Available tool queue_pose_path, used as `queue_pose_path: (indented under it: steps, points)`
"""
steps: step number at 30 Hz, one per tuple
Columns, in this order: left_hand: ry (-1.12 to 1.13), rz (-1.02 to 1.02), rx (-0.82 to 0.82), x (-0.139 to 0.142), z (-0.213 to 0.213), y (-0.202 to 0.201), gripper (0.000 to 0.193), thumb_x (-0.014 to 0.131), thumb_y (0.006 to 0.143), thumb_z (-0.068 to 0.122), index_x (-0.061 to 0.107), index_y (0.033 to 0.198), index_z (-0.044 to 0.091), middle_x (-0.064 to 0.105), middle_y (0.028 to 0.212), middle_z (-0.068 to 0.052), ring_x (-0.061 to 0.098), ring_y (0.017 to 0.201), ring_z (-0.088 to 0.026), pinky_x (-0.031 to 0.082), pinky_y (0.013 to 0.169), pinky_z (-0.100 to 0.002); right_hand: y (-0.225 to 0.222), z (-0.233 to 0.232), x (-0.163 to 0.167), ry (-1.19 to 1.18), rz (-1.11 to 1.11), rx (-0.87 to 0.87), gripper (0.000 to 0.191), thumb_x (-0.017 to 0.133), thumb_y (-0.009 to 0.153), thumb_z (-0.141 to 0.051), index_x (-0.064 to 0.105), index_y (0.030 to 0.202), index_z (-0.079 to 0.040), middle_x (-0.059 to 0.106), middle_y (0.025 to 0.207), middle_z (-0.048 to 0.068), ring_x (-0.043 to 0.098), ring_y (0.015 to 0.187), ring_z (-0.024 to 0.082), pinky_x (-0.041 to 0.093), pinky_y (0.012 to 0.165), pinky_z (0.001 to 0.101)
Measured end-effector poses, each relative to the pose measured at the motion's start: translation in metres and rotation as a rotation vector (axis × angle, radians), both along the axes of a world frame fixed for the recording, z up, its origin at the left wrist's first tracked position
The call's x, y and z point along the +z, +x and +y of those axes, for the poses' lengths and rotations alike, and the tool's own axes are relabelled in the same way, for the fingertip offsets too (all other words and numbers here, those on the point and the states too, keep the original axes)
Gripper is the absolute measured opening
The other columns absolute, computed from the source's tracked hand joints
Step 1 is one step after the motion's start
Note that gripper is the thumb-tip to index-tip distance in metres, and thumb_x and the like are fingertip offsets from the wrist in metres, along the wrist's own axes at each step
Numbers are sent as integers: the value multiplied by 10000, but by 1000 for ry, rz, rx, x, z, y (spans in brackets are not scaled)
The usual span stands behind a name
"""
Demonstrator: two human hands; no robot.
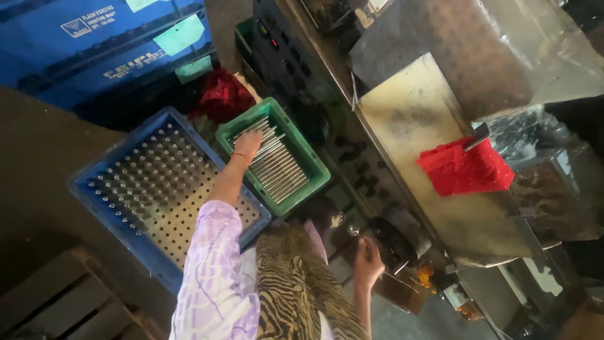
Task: The person repeatedly picks metal rods from a green tray, presses each rod against a rotating grinding wheel, and returns the rod to the tray. The process is repeated for multiple rods in a consistent sequence.
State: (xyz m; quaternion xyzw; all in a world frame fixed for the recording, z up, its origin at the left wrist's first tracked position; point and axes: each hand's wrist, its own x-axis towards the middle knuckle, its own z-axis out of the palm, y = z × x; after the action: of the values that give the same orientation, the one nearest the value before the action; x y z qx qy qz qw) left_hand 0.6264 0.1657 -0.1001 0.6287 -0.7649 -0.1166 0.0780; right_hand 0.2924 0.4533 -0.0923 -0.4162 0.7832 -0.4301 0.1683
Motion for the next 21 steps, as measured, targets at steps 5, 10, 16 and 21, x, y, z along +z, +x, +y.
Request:
queue_pose_path:
  steps: [5, 10, 16, 21]
  points:
    - [121, -98, -156, -3, -12, -2, 197, 595, 903, 136, 790, 882, 116, 753, 977, -149, 730, 935, -341, 583, 791, -483, 10, -5, -3, 95, -24, -26, 220, 744, 958, -178, 757, 1135, -47, 785, 961, 99, 690, 854, 109, 556, 791, 275]
    - [100, -194, -87, -4, -45, -27, 221, 580, 916, 159, 788, 980, 120, 744, 1108, -108, 697, 1066, -307, 574, 832, -433, 12, -8, -11, 96, -62, -27, 228, 726, 960, -183, 750, 1147, -54, 784, 1017, 94, 708, 922, 103, 555, 833, 276]
    - [233, -235, -134, -8, -70, -30, 283, 508, 1031, 221, 750, 1159, 148, 671, 1307, -48, 608, 1253, -266, 485, 1010, -440, 15, -6, -16, 184, -71, -109, 266, 745, 949, -209, 757, 1161, -49, 784, 979, 104, 682, 868, 131, 547, 814, 290]
    - [251, -337, -172, -10, -63, -32, 297, 540, 1007, 255, 708, 1208, 114, 648, 1304, -86, 612, 1208, -299, 490, 958, -457, 14, -1, -11, 180, -79, -134, 263, 730, 942, -194, 749, 1155, -42, 779, 1000, 77, 702, 886, 102, 551, 812, 273]
